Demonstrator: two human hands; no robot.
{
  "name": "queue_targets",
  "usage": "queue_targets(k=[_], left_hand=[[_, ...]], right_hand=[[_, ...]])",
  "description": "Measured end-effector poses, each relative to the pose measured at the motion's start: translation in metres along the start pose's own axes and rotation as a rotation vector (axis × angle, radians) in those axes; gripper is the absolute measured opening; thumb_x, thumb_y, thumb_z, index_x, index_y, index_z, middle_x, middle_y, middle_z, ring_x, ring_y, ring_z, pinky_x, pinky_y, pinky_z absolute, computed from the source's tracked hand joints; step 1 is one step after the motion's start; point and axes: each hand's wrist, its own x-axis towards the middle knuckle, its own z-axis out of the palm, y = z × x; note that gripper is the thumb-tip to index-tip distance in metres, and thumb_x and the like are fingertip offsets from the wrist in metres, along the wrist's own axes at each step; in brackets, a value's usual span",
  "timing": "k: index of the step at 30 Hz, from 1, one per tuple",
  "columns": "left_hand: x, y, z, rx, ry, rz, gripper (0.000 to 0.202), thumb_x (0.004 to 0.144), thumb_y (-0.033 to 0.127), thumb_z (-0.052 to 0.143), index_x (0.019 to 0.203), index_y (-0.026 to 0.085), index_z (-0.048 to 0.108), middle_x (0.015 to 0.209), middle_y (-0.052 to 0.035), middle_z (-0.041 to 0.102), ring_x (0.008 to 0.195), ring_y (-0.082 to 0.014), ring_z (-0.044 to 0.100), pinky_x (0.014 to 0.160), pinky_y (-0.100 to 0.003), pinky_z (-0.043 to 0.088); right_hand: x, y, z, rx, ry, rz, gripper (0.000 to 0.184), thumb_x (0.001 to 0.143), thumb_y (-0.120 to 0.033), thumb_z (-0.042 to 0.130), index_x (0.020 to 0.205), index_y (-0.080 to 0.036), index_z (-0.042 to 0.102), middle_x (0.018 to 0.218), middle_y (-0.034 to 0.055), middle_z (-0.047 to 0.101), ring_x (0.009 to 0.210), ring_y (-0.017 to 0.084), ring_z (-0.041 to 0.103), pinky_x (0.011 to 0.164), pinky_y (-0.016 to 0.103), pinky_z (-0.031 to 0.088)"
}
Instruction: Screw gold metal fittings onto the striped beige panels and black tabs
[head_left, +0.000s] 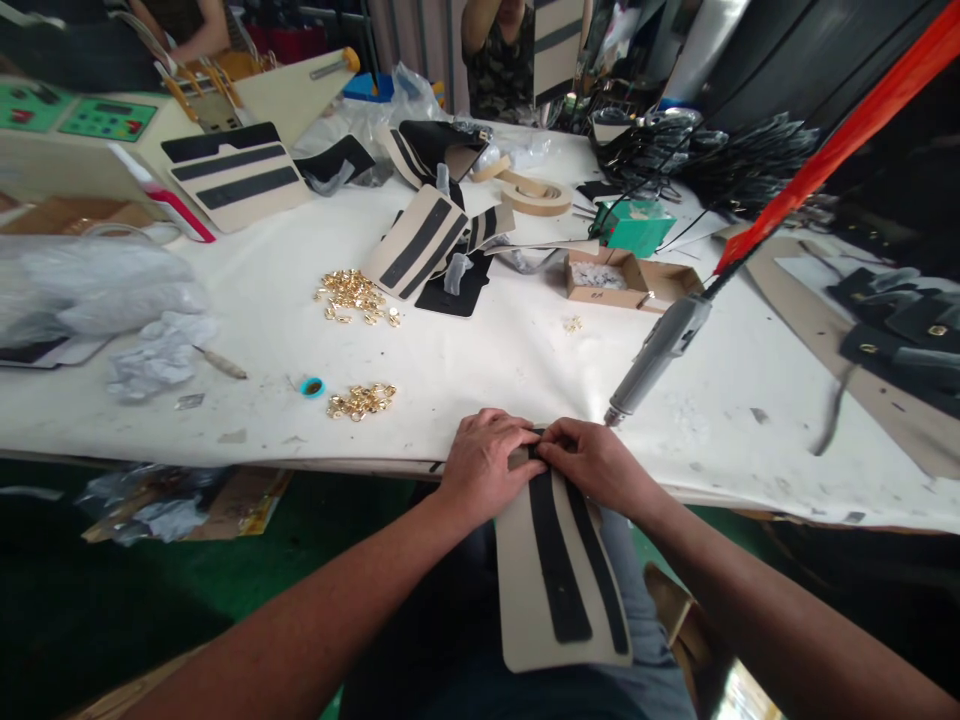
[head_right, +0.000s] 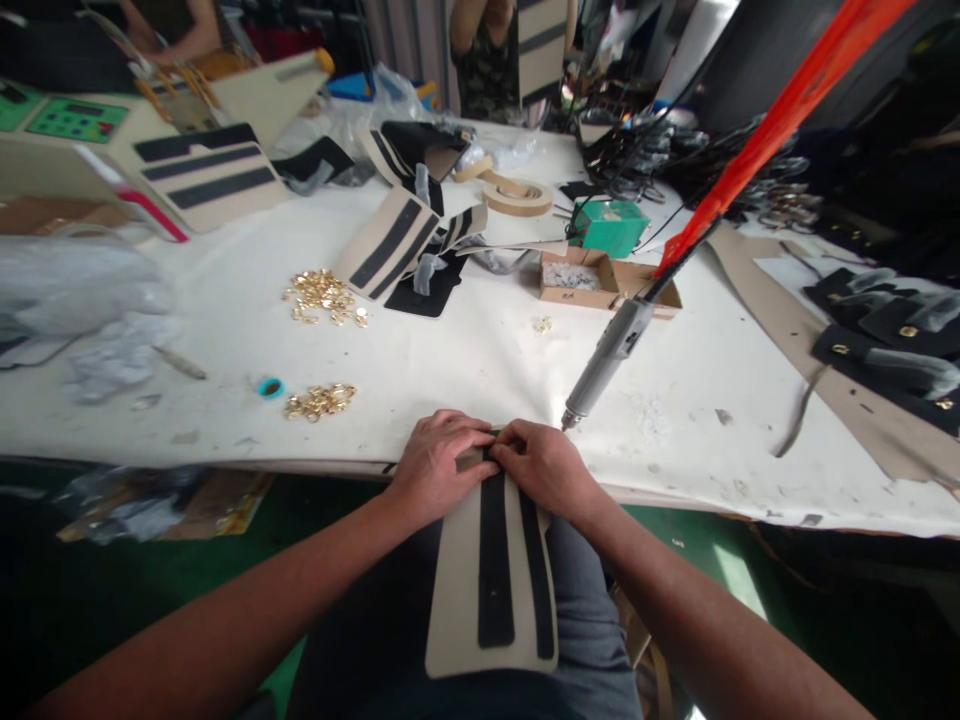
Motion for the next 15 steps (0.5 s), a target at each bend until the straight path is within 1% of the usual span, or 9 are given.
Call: queue_targets(k=[2,4,5,8,10,11,12,13,15], left_hand=[[0.0,0.0,0.0,-0.003,0.002,-0.001,0.028,0.083,0.031,0.088,0.108,0.029,0.078,0.122,-0.0012,0.079,0.121,-0.0285,0.061,0.101,-0.049,0.047],[0.001,0.0,0.001,-0.006,0.011,-0.003,0.028,0.081,0.03,0.09,0.107,0.028,0.079,0.121,-0.0013,0.079,0.12,-0.0287,0.062,0.101,-0.049,0.047],[0.001,0.0,0.001,-0.008,0.017,-0.002,0.029,0.08,0.03,0.091,0.106,0.028,0.079,0.121,-0.0013,0.079,0.12,-0.0286,0.062,0.101,-0.049,0.048],[0.0,0.0,0.003,-0.013,0.029,0.005,0.03,0.078,0.028,0.092,0.105,0.027,0.079,0.12,-0.0007,0.08,0.118,-0.028,0.063,0.101,-0.049,0.047],[0.0,-0.001,0.003,-0.015,0.029,0.01,0.029,0.079,0.028,0.092,0.105,0.027,0.079,0.12,-0.0008,0.08,0.118,-0.0278,0.063,0.1,-0.049,0.047],[0.0,-0.001,0.003,-0.014,0.027,0.011,0.029,0.079,0.028,0.091,0.106,0.027,0.079,0.121,-0.001,0.08,0.118,-0.0278,0.063,0.1,-0.049,0.047],[0.0,-0.001,0.003,-0.014,0.026,0.012,0.028,0.08,0.028,0.091,0.106,0.027,0.079,0.121,-0.0013,0.08,0.118,-0.0279,0.063,0.1,-0.049,0.048],[0.0,-0.002,0.003,-0.012,0.025,0.013,0.028,0.08,0.028,0.09,0.106,0.028,0.079,0.122,-0.0015,0.079,0.118,-0.028,0.064,0.1,-0.049,0.048],[0.0,-0.002,0.003,-0.009,0.021,0.012,0.028,0.08,0.028,0.09,0.106,0.028,0.079,0.122,-0.0017,0.079,0.118,-0.0282,0.064,0.1,-0.049,0.048]], right_hand=[[-0.008,0.004,0.001,0.08,0.03,-0.047,0.021,0.093,-0.04,0.064,0.086,-0.023,0.073,0.077,0.0002,0.072,0.072,0.02,0.064,0.065,0.031,0.047],[-0.02,0.01,-0.002,0.157,0.145,-0.089,0.024,0.095,-0.045,0.065,0.091,-0.023,0.074,0.079,0.0011,0.072,0.072,0.02,0.064,0.065,0.032,0.048],[-0.026,0.013,-0.005,0.182,0.251,-0.103,0.026,0.096,-0.047,0.066,0.092,-0.023,0.074,0.078,0.0014,0.071,0.07,0.02,0.064,0.065,0.032,0.049],[-0.037,0.026,-0.019,0.221,0.662,-0.113,0.028,0.092,-0.051,0.073,0.096,-0.022,0.072,0.079,0.0021,0.068,0.071,0.02,0.062,0.07,0.035,0.051],[-0.032,0.034,-0.031,0.272,0.88,-0.125,0.035,0.088,-0.051,0.078,0.104,-0.022,0.069,0.093,0.0046,0.07,0.082,0.021,0.065,0.08,0.037,0.054],[-0.027,0.037,-0.037,0.314,0.936,-0.135,0.041,0.086,-0.052,0.081,0.11,-0.022,0.067,0.103,0.0066,0.07,0.09,0.023,0.067,0.084,0.038,0.055],[-0.019,0.04,-0.042,0.363,0.953,-0.148,0.048,0.084,-0.053,0.082,0.116,-0.022,0.065,0.113,0.0085,0.069,0.099,0.024,0.067,0.088,0.039,0.056],[-0.01,0.042,-0.046,0.411,0.933,-0.16,0.053,0.083,-0.054,0.083,0.12,-0.022,0.064,0.119,0.0097,0.068,0.104,0.025,0.068,0.09,0.039,0.056],[0.009,0.044,-0.052,0.499,0.829,-0.15,0.056,0.081,-0.057,0.083,0.12,-0.021,0.064,0.117,0.0096,0.069,0.105,0.026,0.069,0.087,0.039,0.058]])
